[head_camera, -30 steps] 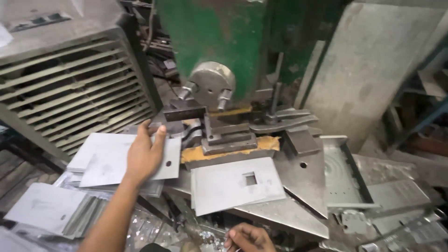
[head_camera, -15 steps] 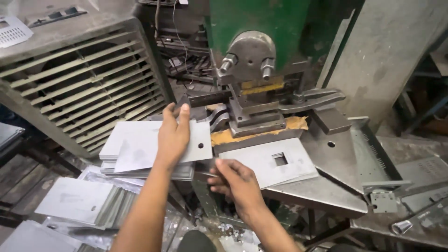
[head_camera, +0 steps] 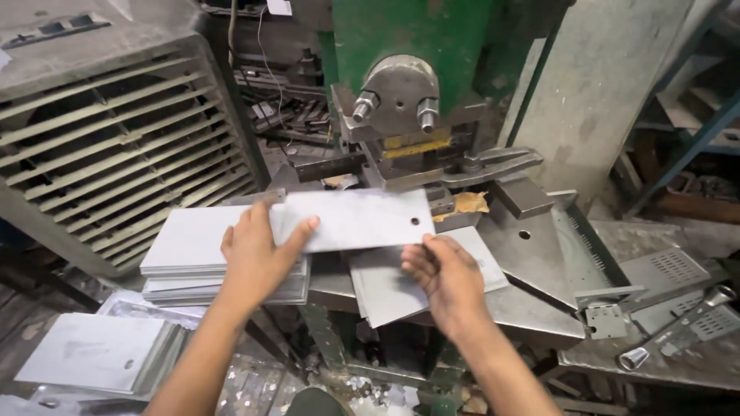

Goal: The recorder is operating a metal press machine to stamp or punch metal plates.

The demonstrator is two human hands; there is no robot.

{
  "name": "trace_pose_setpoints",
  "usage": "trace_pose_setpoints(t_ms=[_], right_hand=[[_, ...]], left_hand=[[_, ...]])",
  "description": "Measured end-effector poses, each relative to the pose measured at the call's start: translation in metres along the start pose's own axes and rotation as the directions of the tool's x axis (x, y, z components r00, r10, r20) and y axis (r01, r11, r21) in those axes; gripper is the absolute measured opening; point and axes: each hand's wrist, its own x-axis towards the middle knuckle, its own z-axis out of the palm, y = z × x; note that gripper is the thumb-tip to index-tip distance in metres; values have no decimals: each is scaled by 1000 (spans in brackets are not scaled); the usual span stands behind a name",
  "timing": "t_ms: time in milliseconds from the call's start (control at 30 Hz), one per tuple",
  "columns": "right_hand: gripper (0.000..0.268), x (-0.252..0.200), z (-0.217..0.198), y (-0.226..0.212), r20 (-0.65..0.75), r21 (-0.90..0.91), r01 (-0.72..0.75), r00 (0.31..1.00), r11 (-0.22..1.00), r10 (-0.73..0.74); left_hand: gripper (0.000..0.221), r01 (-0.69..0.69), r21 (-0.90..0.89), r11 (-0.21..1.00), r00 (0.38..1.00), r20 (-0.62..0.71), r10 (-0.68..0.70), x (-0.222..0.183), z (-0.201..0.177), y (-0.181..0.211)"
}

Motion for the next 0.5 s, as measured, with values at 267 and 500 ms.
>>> trace_pose_setpoints(t_ms=[267, 500], right_hand=[[15, 80, -13, -37, -46, 88, -132, 990, 987, 136], [10, 88, -7, -29, 71, -93, -50, 996, 994, 56]], left_hand=[[106, -33, 20, 999, 999, 13, 32, -4, 22, 8], [97, -59, 100, 993, 998, -26, 62, 10, 24, 21]])
